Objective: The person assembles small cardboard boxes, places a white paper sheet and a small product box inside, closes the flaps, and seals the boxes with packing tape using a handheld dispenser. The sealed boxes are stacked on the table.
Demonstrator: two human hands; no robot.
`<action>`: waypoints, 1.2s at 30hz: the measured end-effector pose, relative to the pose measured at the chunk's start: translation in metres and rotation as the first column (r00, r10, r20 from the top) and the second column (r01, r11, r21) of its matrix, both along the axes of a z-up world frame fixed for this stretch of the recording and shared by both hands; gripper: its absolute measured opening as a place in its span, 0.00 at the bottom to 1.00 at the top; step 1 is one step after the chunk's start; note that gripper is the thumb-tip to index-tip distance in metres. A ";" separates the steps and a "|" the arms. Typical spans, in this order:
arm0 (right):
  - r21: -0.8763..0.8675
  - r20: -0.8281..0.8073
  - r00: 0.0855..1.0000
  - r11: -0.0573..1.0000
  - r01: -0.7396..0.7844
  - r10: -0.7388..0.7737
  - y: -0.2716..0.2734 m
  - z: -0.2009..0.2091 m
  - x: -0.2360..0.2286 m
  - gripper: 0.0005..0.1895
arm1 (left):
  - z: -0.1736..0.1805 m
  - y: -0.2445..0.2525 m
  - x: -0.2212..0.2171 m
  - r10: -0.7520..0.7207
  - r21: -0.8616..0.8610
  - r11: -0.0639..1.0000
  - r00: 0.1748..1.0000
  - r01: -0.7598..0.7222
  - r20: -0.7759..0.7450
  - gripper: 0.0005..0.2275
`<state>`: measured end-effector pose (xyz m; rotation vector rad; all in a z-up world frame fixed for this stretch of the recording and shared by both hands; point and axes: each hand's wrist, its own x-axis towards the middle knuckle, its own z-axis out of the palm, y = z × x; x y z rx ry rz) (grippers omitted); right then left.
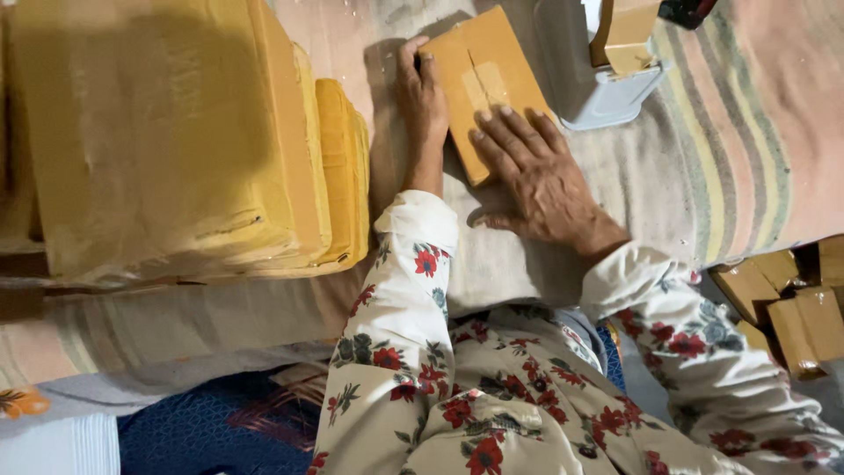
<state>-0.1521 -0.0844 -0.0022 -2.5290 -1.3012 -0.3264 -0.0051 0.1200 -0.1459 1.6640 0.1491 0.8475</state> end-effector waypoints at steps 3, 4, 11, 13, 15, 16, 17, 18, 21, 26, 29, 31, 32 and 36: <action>-0.005 0.026 0.997 0.997 0.078 -0.078 0.001 0.003 -0.013 0.60 | 0.014 0.000 -0.010 0.099 0.120 0.988 0.995 -0.097 -0.007 0.13; -0.004 0.028 0.996 0.996 0.087 -0.087 0.002 0.004 -0.012 0.60 | 0.025 0.002 -0.013 0.146 0.171 0.975 0.989 -0.143 -0.010 0.13; 0.255 -0.154 0.988 0.966 0.039 0.001 -0.031 0.017 -0.019 0.26 | 0.099 -0.019 -0.143 0.431 0.467 0.847 0.844 -0.256 -0.319 0.23; 0.209 -0.157 0.971 0.955 0.209 -0.178 -0.037 0.014 -0.026 0.30 | 0.108 -0.030 -0.186 0.340 0.449 0.887 0.813 -0.109 -0.473 0.19; 0.133 -0.173 0.924 0.922 0.364 -0.340 -0.038 0.009 -0.031 0.33 | 0.116 -0.035 -0.215 0.274 0.433 0.900 0.830 -0.044 -0.485 0.22; 0.087 -0.184 0.894 0.899 0.429 -0.408 -0.036 0.007 -0.032 0.34 | 0.121 -0.033 -0.224 0.247 0.429 0.903 0.835 -0.015 -0.492 0.24; 0.040 -0.192 0.859 0.871 0.490 -0.475 -0.032 0.005 -0.033 0.34 | 0.127 -0.031 -0.229 0.310 0.550 0.834 0.862 -0.044 -0.401 0.24; -0.008 -0.107 0.866 0.871 0.491 -0.489 -0.026 0.004 -0.025 0.33 | 0.135 -0.030 -0.221 0.347 0.657 0.749 0.893 -0.081 -0.286 0.24; -0.123 0.102 0.856 0.847 0.516 -0.507 0.000 -0.007 -0.009 0.30 | 0.148 -0.032 -0.182 0.338 0.827 0.521 0.941 -0.213 0.029 0.17; -0.060 0.015 0.904 0.902 0.427 -0.427 0.028 -0.024 -0.001 0.32 | 0.131 -0.031 -0.126 0.115 0.654 0.682 0.836 0.326 -0.537 0.17; -0.105 0.182 0.902 0.904 0.414 -0.392 0.010 -0.016 0.002 0.32 | 0.112 -0.024 -0.127 0.112 0.641 0.687 0.822 0.342 -0.558 0.16; -0.051 -0.002 0.894 0.893 0.446 -0.447 -0.010 -0.005 -0.003 0.31 | 0.105 -0.024 -0.133 0.107 0.631 0.691 0.812 0.353 -0.573 0.16; -0.024 -0.084 0.883 0.887 0.462 -0.462 -0.018 0.001 -0.004 0.31 | 0.106 -0.026 -0.134 0.120 0.644 0.685 0.820 0.340 -0.560 0.16; -0.108 0.158 0.798 0.793 0.600 -0.582 -0.009 0.001 -0.008 0.28 | 0.118 -0.032 -0.144 0.176 0.706 0.662 0.863 0.252 -0.473 0.17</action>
